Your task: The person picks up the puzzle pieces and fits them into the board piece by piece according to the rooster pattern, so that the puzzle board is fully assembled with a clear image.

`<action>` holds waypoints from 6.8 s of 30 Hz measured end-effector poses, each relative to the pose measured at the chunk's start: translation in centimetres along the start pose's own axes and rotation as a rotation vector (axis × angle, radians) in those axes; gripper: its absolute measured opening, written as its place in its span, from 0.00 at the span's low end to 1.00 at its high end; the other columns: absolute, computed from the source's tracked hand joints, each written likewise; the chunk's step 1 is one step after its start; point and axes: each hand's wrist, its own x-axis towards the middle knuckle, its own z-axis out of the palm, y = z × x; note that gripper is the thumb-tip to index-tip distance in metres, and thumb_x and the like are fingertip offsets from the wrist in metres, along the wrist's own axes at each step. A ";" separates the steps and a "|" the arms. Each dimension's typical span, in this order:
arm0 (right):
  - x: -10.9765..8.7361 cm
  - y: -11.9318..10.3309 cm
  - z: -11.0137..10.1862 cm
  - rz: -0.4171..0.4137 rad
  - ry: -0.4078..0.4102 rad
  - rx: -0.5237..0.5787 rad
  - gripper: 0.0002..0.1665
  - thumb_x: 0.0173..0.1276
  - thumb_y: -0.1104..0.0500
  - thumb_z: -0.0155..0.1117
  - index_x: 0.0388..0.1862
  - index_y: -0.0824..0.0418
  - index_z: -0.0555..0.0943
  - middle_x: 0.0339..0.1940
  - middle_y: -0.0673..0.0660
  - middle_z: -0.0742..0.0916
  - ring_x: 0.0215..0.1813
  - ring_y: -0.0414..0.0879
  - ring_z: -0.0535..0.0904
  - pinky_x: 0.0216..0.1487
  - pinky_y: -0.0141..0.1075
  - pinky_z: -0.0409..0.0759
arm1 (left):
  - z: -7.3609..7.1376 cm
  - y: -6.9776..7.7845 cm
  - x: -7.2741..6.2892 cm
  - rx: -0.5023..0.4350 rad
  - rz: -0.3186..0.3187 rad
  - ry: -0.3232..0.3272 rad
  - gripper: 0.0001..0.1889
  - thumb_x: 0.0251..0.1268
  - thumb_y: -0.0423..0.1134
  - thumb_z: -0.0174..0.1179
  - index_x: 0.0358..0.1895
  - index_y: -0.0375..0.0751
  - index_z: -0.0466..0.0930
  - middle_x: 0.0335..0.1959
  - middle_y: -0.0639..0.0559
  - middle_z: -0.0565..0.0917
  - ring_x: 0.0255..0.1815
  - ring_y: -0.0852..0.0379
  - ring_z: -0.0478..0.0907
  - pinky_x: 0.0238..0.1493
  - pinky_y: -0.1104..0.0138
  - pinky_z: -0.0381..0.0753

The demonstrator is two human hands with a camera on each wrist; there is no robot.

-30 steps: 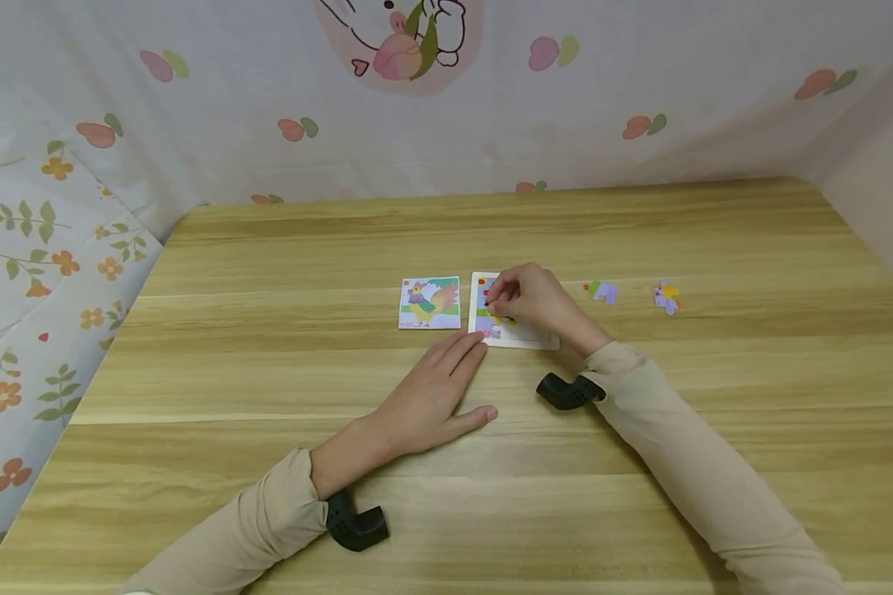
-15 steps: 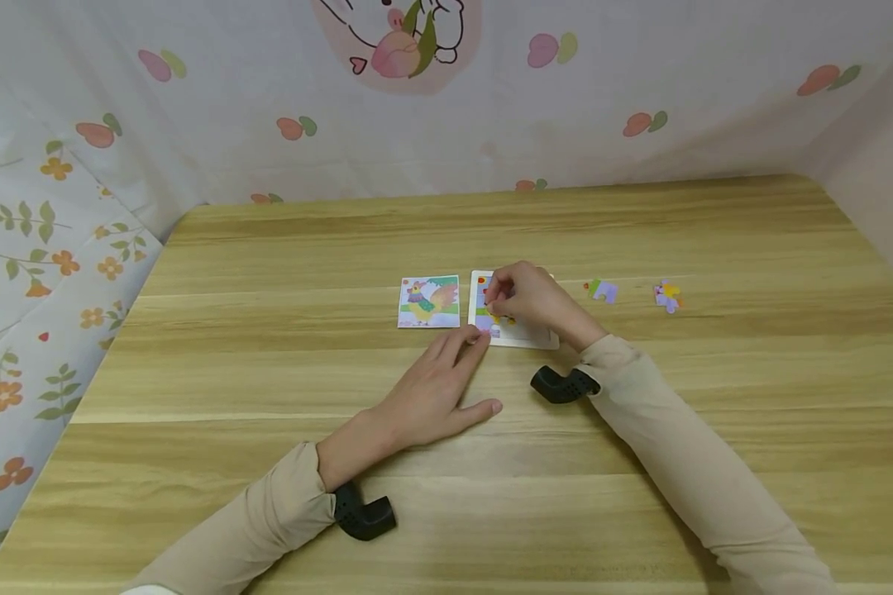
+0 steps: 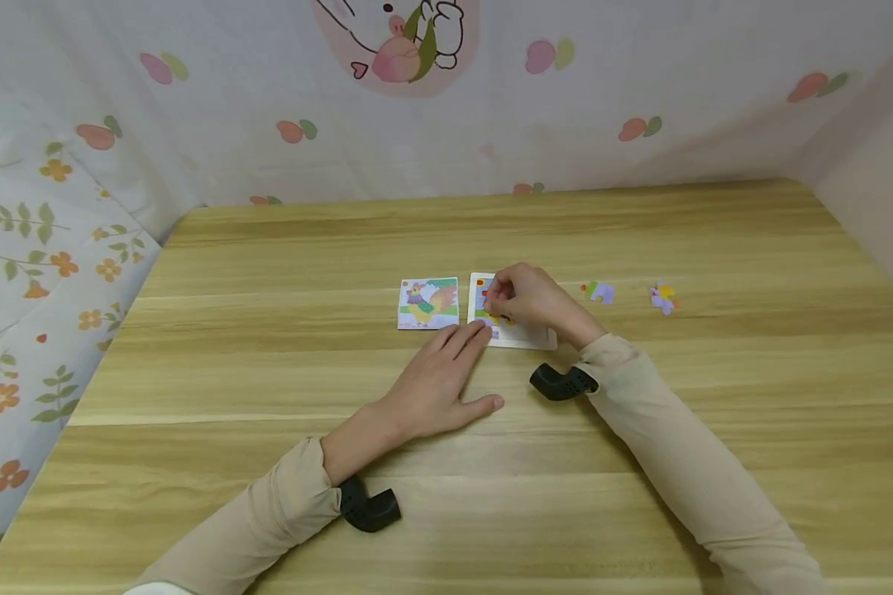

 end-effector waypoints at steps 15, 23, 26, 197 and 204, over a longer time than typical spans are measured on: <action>-0.1 0.4 -1.2 0.003 -0.113 -0.010 0.06 0.62 0.65 0.60 0.26 0.64 0.75 0.20 0.52 0.75 0.20 0.41 0.66 0.21 0.30 0.64 | -0.4 0.6 1.1 0.069 -0.006 -0.066 0.43 0.61 0.65 0.49 0.70 0.36 0.57 0.70 0.43 0.57 0.67 0.47 0.56 0.65 0.56 0.58; 0.1 -0.2 -0.8 -0.034 -0.087 -0.082 0.04 0.61 0.68 0.59 0.27 0.64 0.74 0.20 0.53 0.74 0.23 0.42 0.67 0.26 0.32 0.64 | -0.4 0.4 1.1 0.055 -0.032 -0.052 0.43 0.60 0.65 0.51 0.70 0.36 0.58 0.70 0.44 0.58 0.67 0.45 0.56 0.66 0.56 0.56; 0.2 -0.3 -0.6 -0.052 -0.073 -0.111 0.06 0.60 0.68 0.60 0.25 0.63 0.73 0.19 0.52 0.73 0.23 0.43 0.66 0.26 0.32 0.63 | -0.4 0.4 1.2 0.062 -0.034 -0.041 0.42 0.58 0.64 0.52 0.68 0.36 0.60 0.69 0.44 0.60 0.64 0.46 0.58 0.65 0.58 0.58; -7.4 12.4 -11.8 0.193 0.005 -0.253 0.21 0.61 0.55 0.63 0.39 0.72 0.71 0.31 0.59 0.79 0.35 0.50 0.70 0.35 0.39 0.68 | 0.7 -0.4 0.9 0.108 -0.012 -0.004 0.42 0.63 0.64 0.47 0.70 0.35 0.55 0.67 0.38 0.59 0.64 0.44 0.57 0.65 0.56 0.57; -6.9 11.3 -11.1 0.103 0.056 -0.258 0.17 0.60 0.59 0.63 0.39 0.72 0.74 0.38 0.64 0.80 0.39 0.55 0.75 0.35 0.41 0.72 | 0.7 -0.4 0.9 0.102 -0.013 -0.006 0.42 0.63 0.64 0.47 0.70 0.35 0.56 0.67 0.38 0.59 0.64 0.45 0.57 0.65 0.55 0.57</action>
